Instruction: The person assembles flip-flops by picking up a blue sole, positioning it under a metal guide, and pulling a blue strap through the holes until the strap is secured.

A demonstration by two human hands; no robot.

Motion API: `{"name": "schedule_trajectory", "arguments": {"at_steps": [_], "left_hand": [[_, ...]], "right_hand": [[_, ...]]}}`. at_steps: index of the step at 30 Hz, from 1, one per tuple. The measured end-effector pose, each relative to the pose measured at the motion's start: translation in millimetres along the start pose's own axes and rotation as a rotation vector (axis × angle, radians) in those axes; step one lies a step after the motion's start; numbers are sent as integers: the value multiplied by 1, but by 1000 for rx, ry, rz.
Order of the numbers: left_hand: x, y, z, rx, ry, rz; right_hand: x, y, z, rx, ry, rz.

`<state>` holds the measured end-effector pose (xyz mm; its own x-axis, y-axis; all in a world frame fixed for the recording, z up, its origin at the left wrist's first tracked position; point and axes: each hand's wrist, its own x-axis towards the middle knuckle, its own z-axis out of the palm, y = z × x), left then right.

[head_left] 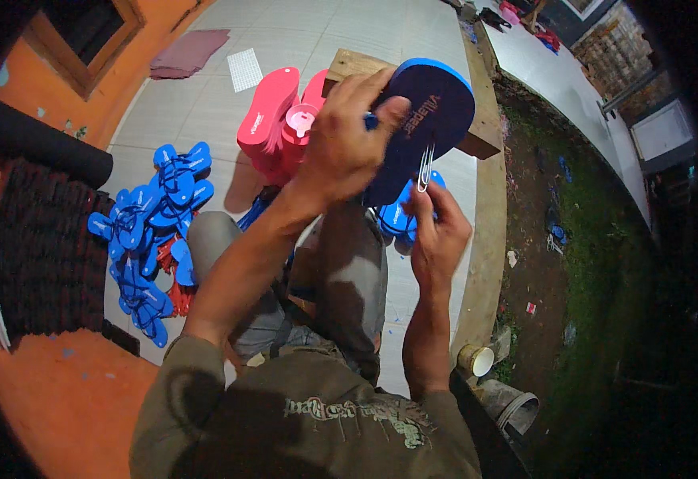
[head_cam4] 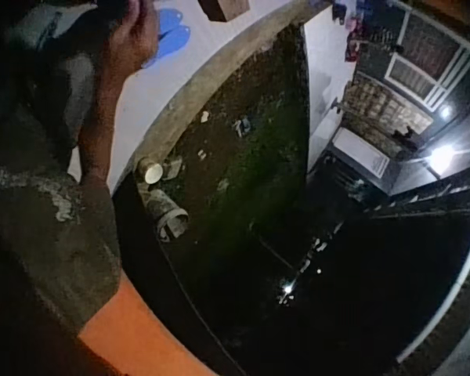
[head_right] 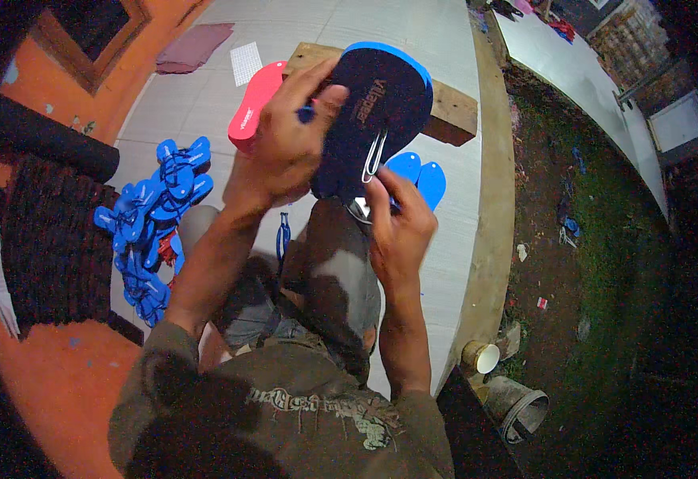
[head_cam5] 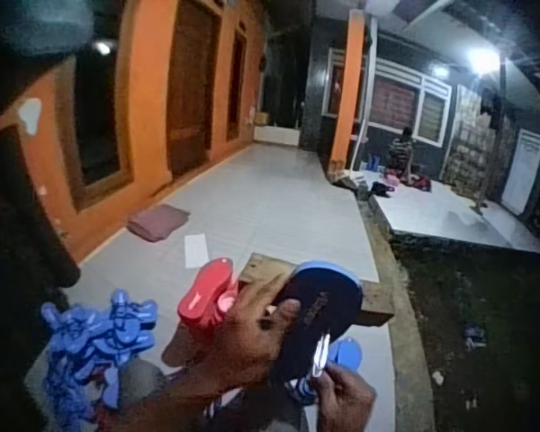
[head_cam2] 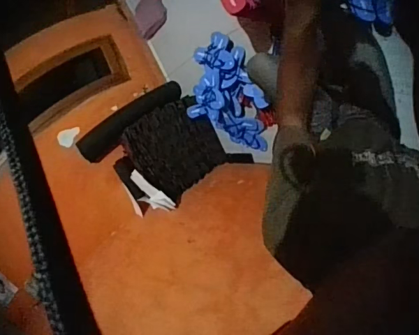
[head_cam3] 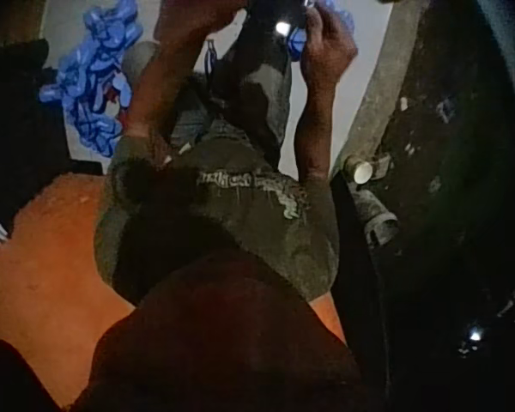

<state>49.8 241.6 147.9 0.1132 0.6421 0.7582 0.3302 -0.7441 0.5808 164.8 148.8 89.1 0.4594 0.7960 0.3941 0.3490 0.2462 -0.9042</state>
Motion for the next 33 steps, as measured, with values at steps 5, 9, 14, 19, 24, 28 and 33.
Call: {"name": "schedule_trajectory", "arguments": {"at_steps": [5,9,14,19,24,28,33], "left_hand": [[1,2,6,23,91,149],[21,14,3,-141,-112,-45],[25,12,4,-86,-228,2],[14,24,-4,-122,-253,-117],[20,26,-5,-252,-355,-285],[24,16,-4,-289,-380,-267],[18,10,6,-260,-264,-229]], "right_hand": [[15,10,10,188,-79,54],[-1,9,7,634,-101,-113],[-4,15,11,692,-142,-94],[-4,30,11,804,-181,8],[-3,27,19,626,-103,-90],[-1,65,41,550,-64,-121],[-16,32,21,841,64,-164]]}}
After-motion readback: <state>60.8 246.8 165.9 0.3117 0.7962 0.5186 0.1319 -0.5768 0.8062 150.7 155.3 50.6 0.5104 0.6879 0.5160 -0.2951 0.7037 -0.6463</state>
